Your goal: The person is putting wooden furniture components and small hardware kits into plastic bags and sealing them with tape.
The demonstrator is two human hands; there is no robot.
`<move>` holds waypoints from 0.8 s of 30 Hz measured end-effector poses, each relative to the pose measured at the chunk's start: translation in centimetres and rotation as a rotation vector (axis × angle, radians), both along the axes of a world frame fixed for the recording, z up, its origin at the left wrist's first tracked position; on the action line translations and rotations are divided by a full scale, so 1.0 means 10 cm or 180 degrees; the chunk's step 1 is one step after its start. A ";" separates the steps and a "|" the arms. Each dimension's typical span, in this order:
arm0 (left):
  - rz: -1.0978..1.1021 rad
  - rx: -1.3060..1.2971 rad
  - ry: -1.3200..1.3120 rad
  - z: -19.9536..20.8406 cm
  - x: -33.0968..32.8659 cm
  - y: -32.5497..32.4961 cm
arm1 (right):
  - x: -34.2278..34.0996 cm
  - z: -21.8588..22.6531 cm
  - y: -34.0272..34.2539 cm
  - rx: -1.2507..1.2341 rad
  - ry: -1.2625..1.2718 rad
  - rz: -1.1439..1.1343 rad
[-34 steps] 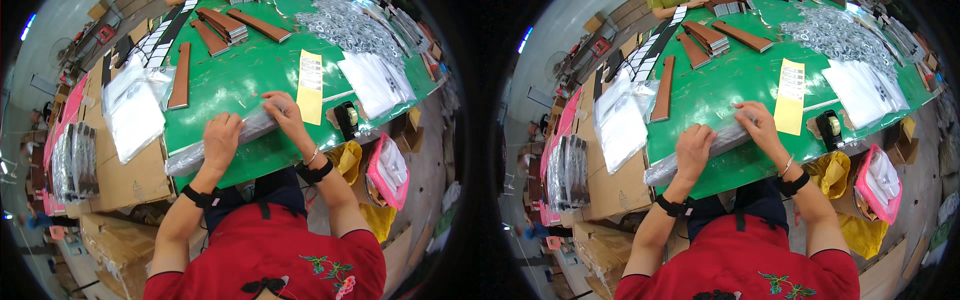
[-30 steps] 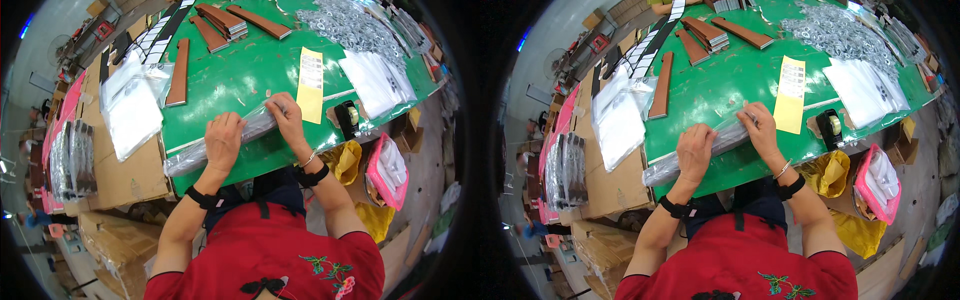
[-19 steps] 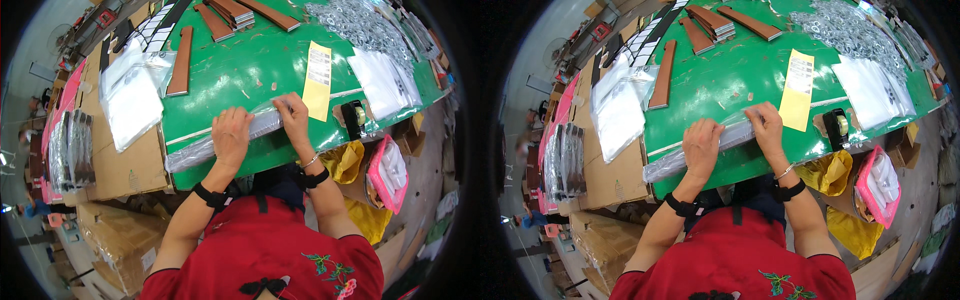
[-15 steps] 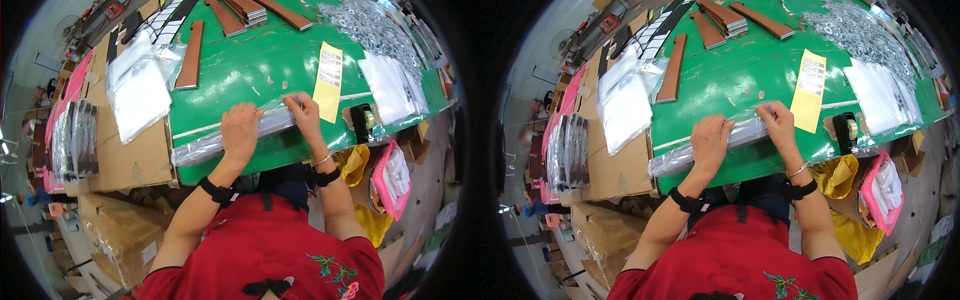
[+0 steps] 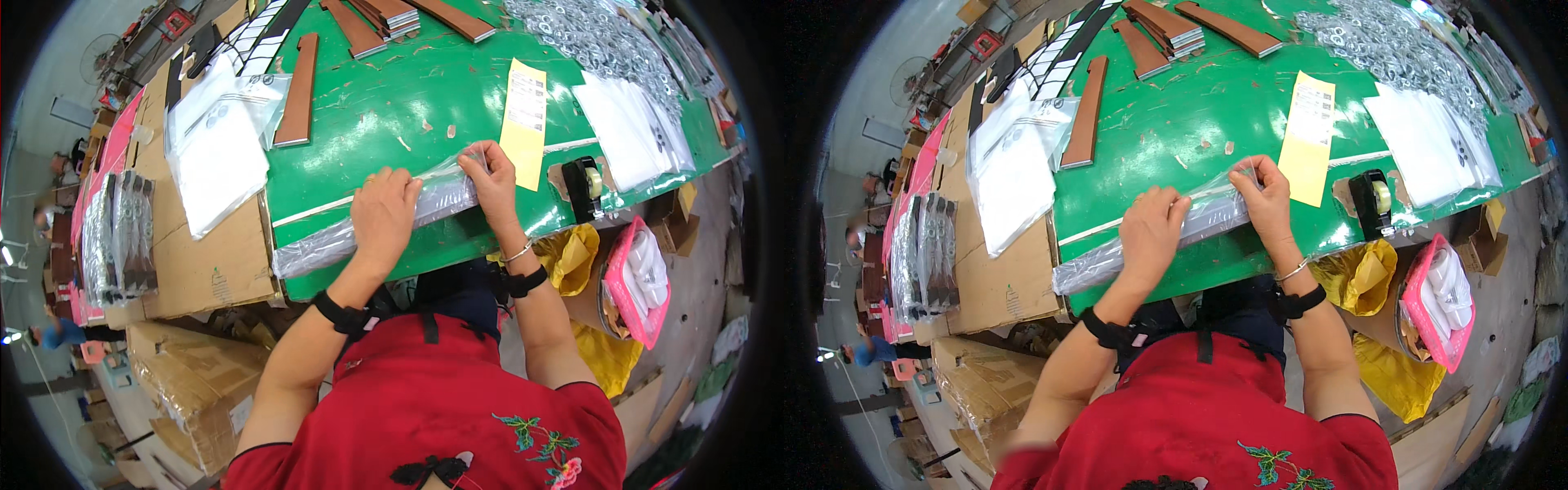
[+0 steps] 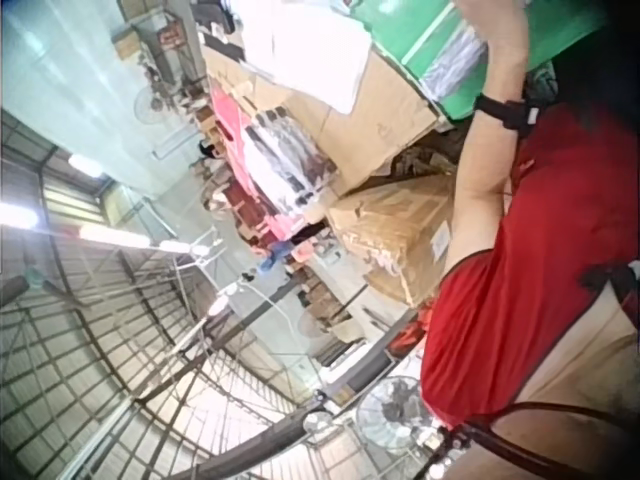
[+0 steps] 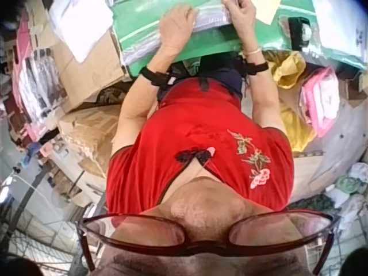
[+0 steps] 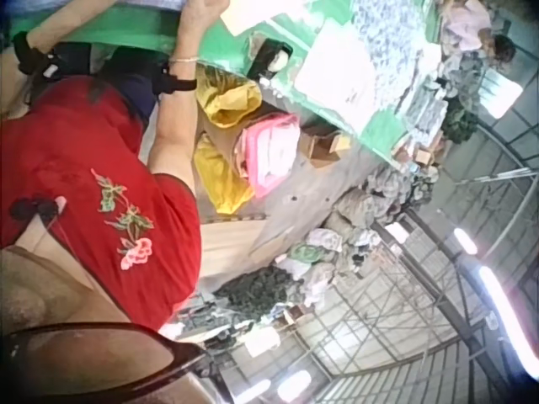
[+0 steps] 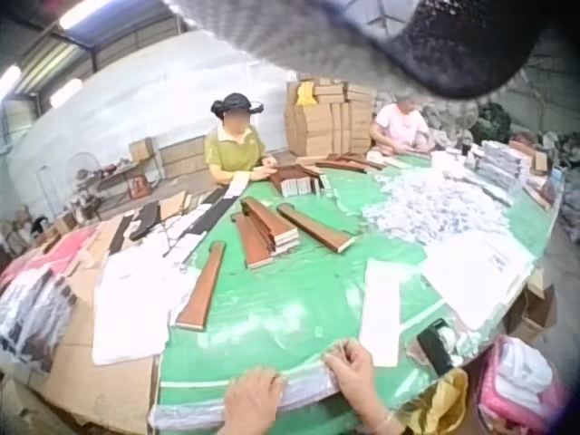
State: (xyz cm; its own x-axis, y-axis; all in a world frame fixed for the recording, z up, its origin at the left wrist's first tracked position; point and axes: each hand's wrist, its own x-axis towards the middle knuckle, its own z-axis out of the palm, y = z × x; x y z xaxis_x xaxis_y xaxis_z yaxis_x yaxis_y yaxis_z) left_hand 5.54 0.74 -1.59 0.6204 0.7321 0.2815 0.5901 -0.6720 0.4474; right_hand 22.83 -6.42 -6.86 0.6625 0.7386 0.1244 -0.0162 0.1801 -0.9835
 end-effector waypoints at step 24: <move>-0.1975 -0.4271 0.0977 0.46 -0.28 0.44 | -0.31 0.60 -0.47 0.0757 -0.1077 0.0144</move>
State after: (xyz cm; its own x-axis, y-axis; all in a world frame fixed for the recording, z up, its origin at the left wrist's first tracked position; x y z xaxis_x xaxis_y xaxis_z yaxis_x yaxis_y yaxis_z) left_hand 2.70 5.18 3.03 0.8277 -0.0590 -0.5580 0.5561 -0.0474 0.8298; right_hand 19.76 -11.08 -0.85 0.5227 0.6904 0.5002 0.2876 0.4095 -0.8658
